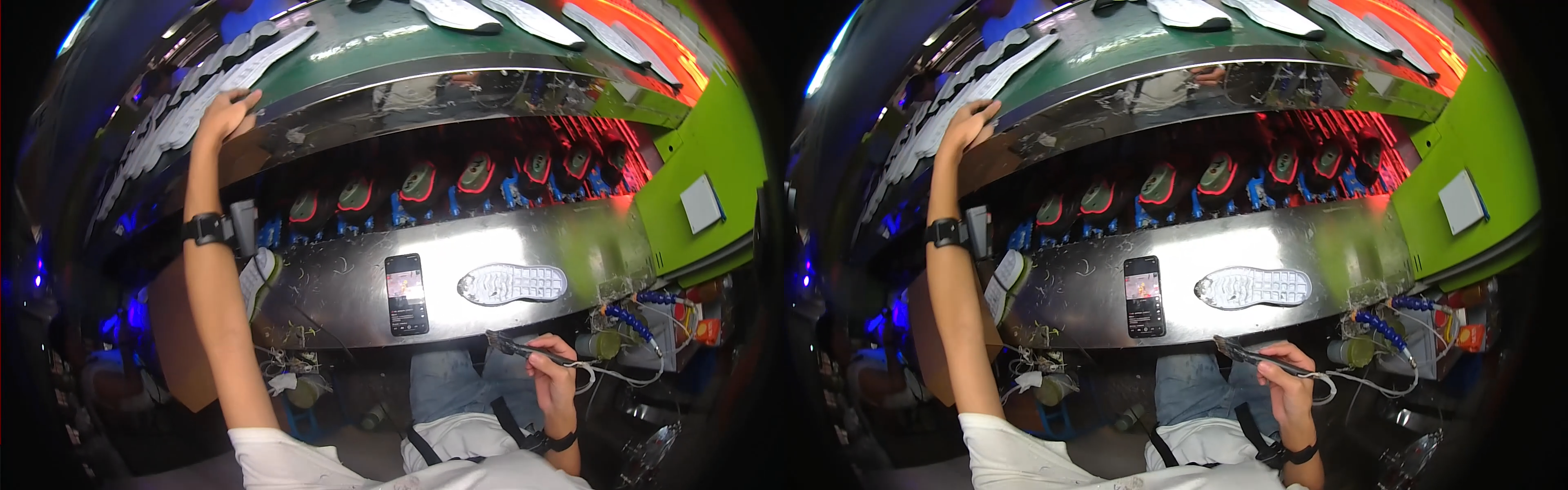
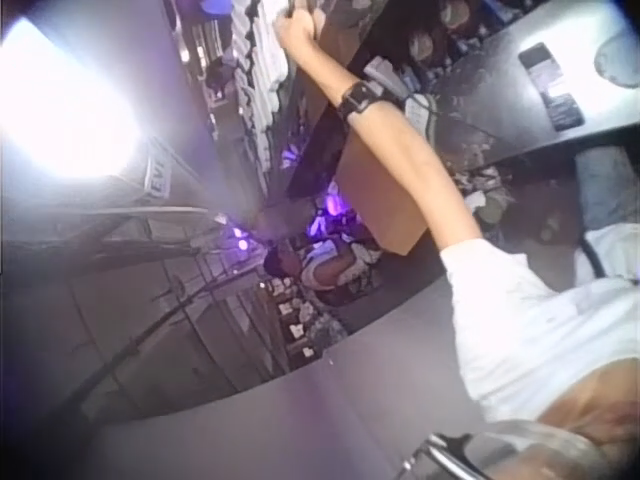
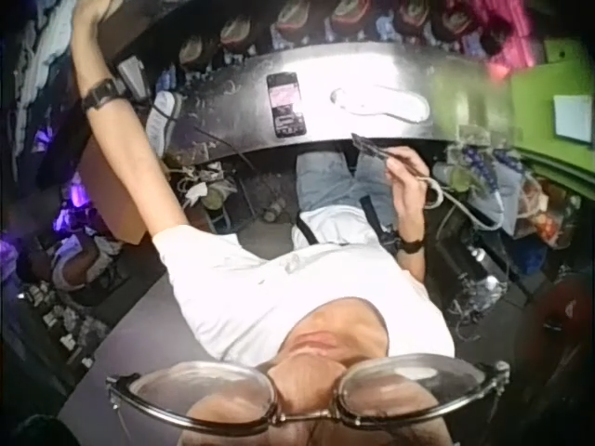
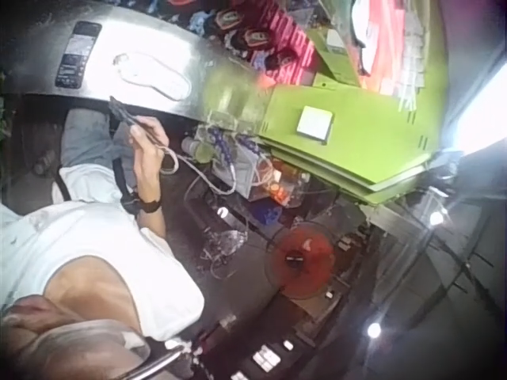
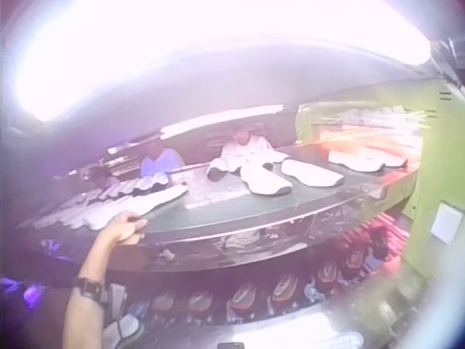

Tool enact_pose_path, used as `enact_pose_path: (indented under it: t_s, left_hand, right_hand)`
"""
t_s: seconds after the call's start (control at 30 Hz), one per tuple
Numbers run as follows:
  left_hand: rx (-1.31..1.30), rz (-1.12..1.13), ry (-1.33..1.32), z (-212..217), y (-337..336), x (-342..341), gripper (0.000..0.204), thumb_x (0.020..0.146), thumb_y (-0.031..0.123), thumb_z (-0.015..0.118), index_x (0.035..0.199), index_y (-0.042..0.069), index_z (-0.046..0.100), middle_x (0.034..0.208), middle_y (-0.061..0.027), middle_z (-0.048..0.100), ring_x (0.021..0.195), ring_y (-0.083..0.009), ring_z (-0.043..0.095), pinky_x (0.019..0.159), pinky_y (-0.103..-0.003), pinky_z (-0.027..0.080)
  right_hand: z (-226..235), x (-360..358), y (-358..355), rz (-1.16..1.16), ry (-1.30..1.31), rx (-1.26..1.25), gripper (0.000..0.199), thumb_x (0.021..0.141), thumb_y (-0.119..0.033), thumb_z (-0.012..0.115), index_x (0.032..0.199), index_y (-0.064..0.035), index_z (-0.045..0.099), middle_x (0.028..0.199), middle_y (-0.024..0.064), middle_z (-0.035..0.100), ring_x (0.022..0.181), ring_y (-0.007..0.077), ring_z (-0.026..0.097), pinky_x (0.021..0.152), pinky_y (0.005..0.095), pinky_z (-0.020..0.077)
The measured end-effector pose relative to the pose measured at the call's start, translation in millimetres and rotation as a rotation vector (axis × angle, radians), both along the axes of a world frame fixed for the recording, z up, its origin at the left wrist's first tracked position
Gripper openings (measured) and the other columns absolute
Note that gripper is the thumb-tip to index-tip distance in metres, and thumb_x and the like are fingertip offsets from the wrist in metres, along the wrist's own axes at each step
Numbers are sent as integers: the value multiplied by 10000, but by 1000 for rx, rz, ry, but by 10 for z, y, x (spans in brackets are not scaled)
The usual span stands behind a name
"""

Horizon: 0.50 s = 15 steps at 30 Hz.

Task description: The recorder applies glue to white rubber shoe soles using a brush and then places them on a drying rack or conveyor system.

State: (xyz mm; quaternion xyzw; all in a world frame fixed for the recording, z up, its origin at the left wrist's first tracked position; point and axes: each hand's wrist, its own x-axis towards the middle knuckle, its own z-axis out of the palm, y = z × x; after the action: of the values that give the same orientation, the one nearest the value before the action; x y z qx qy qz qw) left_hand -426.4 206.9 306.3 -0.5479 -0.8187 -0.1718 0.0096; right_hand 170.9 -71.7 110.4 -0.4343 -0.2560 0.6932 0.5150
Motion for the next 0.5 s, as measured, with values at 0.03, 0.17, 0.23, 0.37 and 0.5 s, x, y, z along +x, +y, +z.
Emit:
enact_pose_path:
  t_s: [0.03, 0.17, 0.23, 0.37, 0.5]
  left_hand:
    - [-1, -4, -5, -35, 54, -2, 639, 891, 492, 690, 1367, 73, 614, 1319, -220, 642, 1271, -354, 574, 1072, -401, 424]
    - [351, 37, 255, -302, 237, 118, 668, 843, 502, 711, 1418, 202, 552, 1260, -291, 624, 1208, -433, 599, 1036, -465, 463]
    - [201, 19, 209, -203, 256, -418, 720, 859, 622, 635, 1438, 207, 534, 1335, -305, 591, 1257, -434, 572, 1059, -474, 446]
    - [4, 68, 211, -109, 366, -330, 781, 878, 697, 548, 1455, 171, 512, 1394, -318, 545, 1314, -427, 534, 1097, -486, 407]
    - [510, 83, -496, -234, 68, -240, 559, 976, 532, 578, 1362, 129, 614, 1160, -120, 717, 1090, -312, 671, 873, -418, 542]
  right_hand:
    - [-18, 27, -27, -4, -5, -1, 183, 807, 55, 708, 987, 48, 673, 910, 105, 661, 701, 143, 618, 613, 266, 490]
    - [-24, 93, -128, -57, -4, -39, 198, 812, 52, 709, 1005, 49, 665, 897, 105, 658, 700, 149, 613, 635, 267, 487]
    - [14, 54, -151, 27, 11, -78, 216, 808, 52, 721, 1018, 45, 670, 890, 101, 668, 712, 144, 622, 639, 262, 491]
    - [60, 102, -224, 60, 4, -41, 236, 798, 58, 731, 1027, 42, 675, 888, 93, 678, 723, 137, 630, 644, 256, 495]
    - [49, 134, -327, -15, 52, -32, 254, 772, 81, 742, 1011, 23, 680, 888, 74, 672, 726, 120, 622, 652, 241, 495]
